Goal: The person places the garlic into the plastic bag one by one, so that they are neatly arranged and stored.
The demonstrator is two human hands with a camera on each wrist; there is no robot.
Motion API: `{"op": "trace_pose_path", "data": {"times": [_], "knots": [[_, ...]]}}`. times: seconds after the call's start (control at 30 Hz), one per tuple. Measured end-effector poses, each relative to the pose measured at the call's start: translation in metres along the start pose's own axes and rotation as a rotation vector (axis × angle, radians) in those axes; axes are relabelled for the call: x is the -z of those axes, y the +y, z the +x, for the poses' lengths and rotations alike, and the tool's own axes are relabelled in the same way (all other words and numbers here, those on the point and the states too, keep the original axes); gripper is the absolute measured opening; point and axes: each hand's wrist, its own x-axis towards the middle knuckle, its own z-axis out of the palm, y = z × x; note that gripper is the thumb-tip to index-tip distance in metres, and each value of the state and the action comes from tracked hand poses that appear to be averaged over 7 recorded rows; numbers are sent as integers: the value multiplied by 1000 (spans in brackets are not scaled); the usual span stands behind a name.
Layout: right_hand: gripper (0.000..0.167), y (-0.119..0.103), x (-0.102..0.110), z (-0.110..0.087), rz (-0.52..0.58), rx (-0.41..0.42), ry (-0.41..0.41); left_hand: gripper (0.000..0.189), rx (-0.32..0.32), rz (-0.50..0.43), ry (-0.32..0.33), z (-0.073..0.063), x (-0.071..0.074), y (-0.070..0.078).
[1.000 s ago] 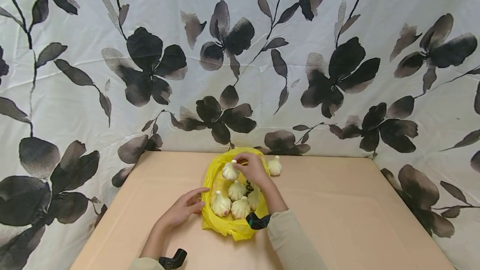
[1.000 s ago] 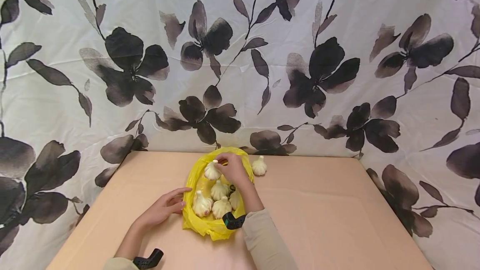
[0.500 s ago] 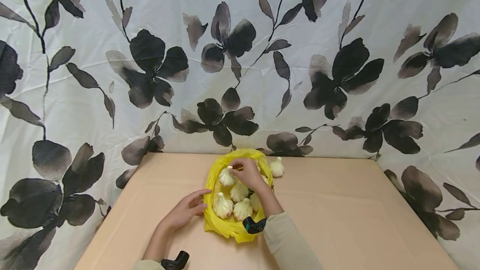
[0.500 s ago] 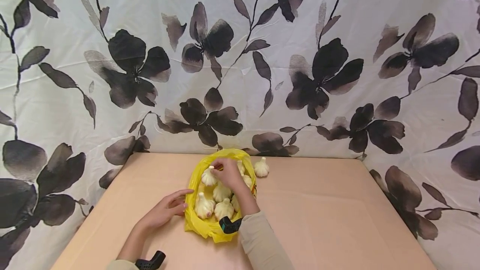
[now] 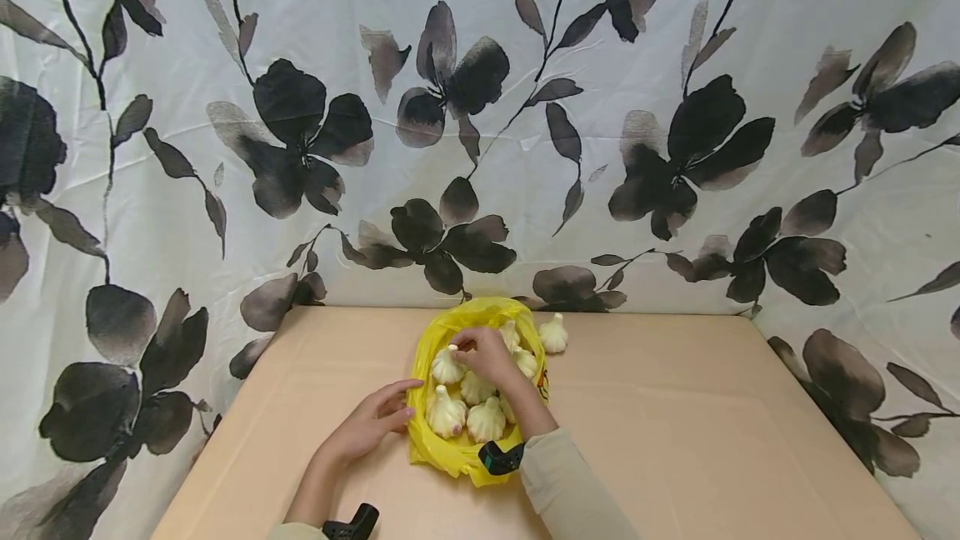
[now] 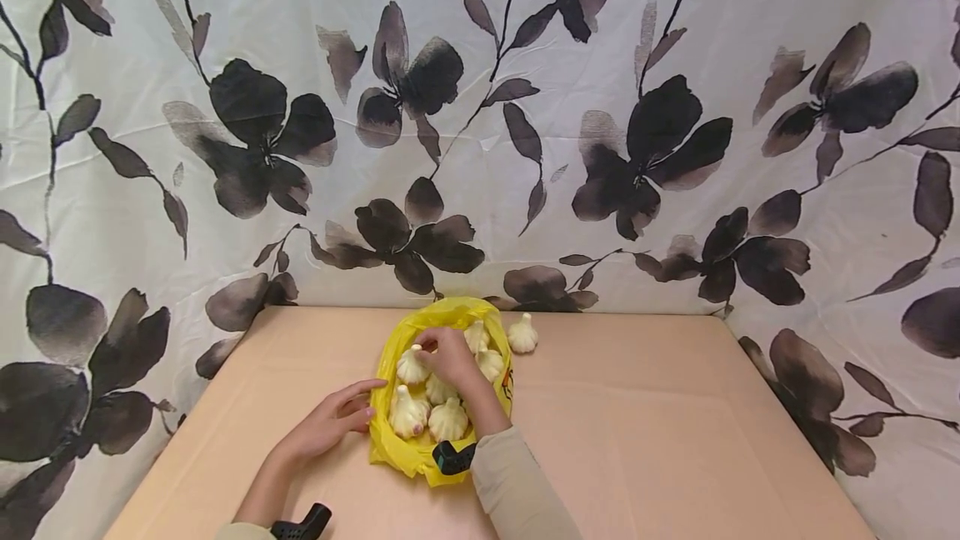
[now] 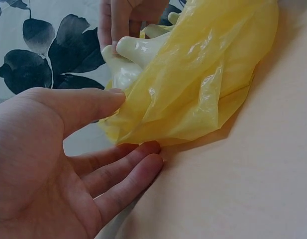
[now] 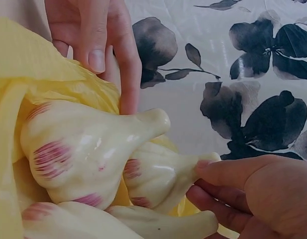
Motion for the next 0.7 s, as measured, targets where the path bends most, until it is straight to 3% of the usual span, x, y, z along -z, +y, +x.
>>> {"op": "trace_pose_path", "data": {"times": [0.3, 0.7], "knots": [[15, 8, -4, -1, -50, -7, -68, 52, 3, -2, -8, 4, -2, -3], [18, -1, 7, -2, -11, -22, -40, 51, 5, 15, 0, 2, 1, -3]]}}
